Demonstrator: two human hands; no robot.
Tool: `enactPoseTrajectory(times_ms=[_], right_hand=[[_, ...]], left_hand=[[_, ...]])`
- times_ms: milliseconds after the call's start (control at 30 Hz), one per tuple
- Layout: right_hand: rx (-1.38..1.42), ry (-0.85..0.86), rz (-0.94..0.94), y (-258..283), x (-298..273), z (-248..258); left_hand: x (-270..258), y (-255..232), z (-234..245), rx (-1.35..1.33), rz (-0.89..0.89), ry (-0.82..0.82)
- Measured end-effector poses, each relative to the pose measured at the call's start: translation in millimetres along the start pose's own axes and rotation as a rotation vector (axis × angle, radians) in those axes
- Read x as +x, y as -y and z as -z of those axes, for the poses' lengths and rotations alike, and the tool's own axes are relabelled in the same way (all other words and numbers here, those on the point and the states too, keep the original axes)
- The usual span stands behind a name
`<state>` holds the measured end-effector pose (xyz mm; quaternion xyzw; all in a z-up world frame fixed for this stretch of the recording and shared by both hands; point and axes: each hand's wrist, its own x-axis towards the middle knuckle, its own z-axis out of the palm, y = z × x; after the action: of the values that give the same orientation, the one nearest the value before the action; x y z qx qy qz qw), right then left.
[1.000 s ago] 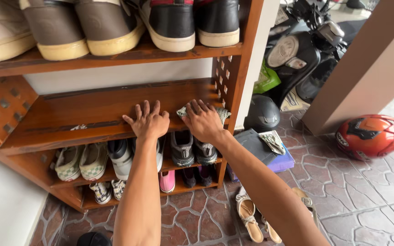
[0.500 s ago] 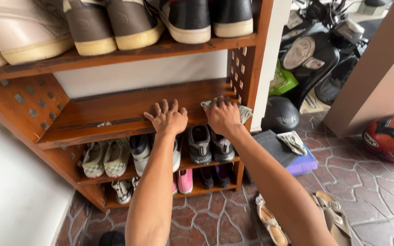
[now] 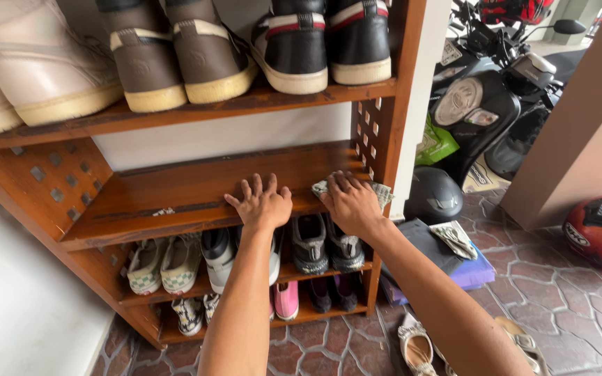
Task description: The person removes a pair of black sneakers from a wooden shoe rack, places them on the floor, and then uses a cloth to wipe the empty shelf and the side of the rack. The person then picks up a pair of beige sandals from the floor.
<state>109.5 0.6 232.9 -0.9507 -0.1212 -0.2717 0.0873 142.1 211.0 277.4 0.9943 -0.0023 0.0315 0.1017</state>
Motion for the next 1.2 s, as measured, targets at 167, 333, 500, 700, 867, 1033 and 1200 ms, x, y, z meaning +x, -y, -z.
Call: enactPoseTrajectory(times_ms=[167,333,500,700,867,1033,1200], right_hand=[[-0.036,0.186,-0.148,5,42,-4],[-0.087,0.245,-0.106,29,58,1],[-0.169,0.371,-0.242,35,36,16],[0.004,0.079,-0.348,12,22,12],[0.056,0.299,-0.456,11,53,-6],[-0.083,0.277,-0.146,17,64,-5],[-0.063,0.47,-0.164,-2,38,-1]], left_hand=[[5,-3,7,0.013,0.0,0.099],[17,1,13,0.049,-0.065,0.141],[15,10,7,0.028,-0.11,0.116],[8,13,7,0.014,-0.129,0.072],[9,12,3,0.009,-0.112,0.063],[11,11,2,-0.005,-0.091,0.042],[6,7,3,0.01,-0.051,0.037]])
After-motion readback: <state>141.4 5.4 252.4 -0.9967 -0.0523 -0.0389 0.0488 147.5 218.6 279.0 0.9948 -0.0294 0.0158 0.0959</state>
